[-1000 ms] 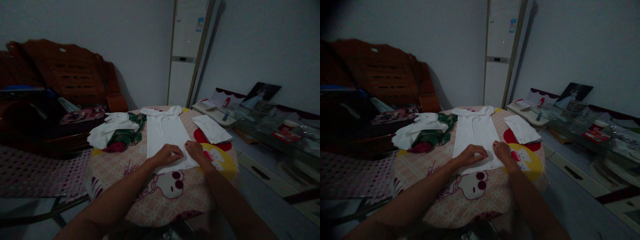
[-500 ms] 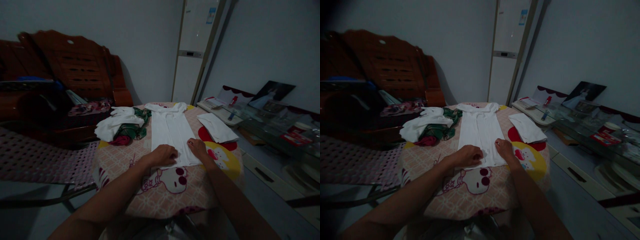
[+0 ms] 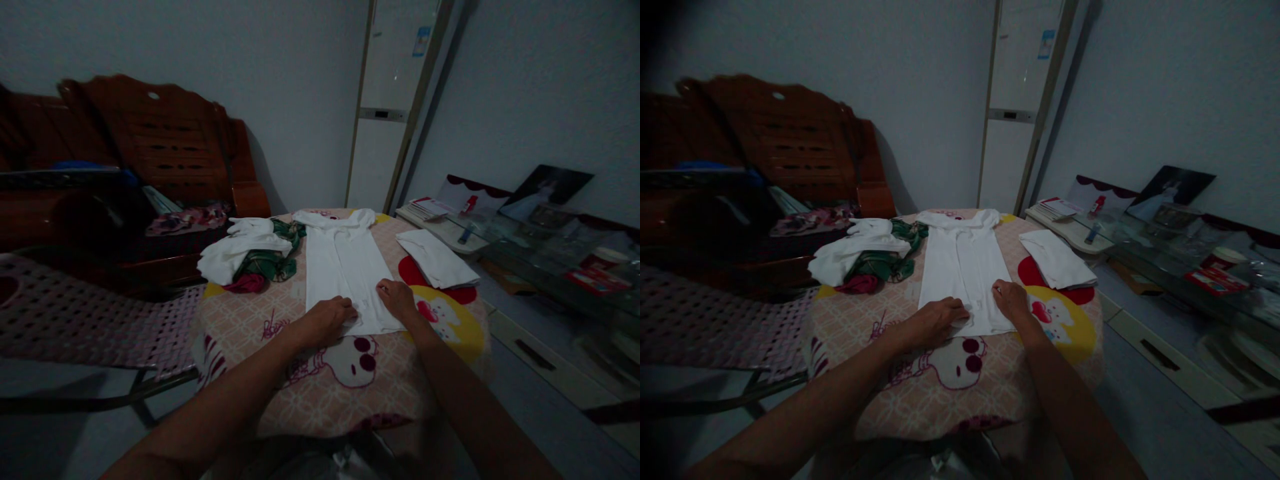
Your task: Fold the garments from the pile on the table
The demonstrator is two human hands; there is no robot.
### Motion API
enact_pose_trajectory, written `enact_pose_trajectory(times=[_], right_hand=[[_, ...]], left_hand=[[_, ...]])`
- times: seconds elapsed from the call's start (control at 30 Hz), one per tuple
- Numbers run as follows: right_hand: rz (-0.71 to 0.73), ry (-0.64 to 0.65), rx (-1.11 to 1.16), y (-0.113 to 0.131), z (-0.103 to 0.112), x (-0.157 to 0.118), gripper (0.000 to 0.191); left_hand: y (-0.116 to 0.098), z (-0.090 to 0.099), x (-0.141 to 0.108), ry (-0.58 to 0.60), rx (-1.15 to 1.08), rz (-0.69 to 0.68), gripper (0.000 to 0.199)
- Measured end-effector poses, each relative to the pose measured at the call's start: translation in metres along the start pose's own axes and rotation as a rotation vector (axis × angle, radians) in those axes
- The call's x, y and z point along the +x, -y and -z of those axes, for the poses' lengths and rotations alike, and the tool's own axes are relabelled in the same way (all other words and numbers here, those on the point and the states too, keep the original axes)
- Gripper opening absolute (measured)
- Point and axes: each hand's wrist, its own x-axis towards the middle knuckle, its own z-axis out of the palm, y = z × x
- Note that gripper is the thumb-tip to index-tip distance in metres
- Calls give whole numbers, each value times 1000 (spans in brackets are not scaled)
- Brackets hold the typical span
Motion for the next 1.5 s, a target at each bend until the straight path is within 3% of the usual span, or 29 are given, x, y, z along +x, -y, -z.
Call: enact_pose_trajectory(times=[0.1, 0.23, 0.43, 0.53, 0.63, 0.73, 0.83, 0.9, 0.97, 1.27, 1.5], right_hand=[[-2, 1, -17, 1, -1, 0, 25], [4, 2, -9, 0, -1, 1, 26], [8, 11, -2, 1, 1, 0, 24], [-1, 7, -9, 2, 1, 0, 24], [0, 3, -9, 2, 1, 0, 24], [-2, 12, -6, 1, 0, 0, 25], [2, 12, -13, 1, 0, 0, 25], [6, 9, -15, 0, -1, 1, 25], [7, 11, -12, 0, -1, 1, 25], [10, 32, -11, 1, 1, 1, 26], [7, 28, -15, 2, 2, 0, 26]], left_hand=[[1, -8, 7, -43, 9, 37, 22], [5, -11, 9, -65, -14, 8, 20], [5, -1, -4, -54, -104, -73, 16], [-2, 2, -7, -23, -64, -53, 16], [-2, 9, -10, -64, -101, -23, 23], [12, 20, -19, -168, -149, 163, 24], [35, 28, -29, -248, 2, 579, 32], [47, 28, -35, -186, 93, 778, 37], [54, 24, -37, -89, 100, 846, 42], [42, 21, -38, 67, -116, 771, 42], [37, 13, -47, 58, -107, 772, 32]])
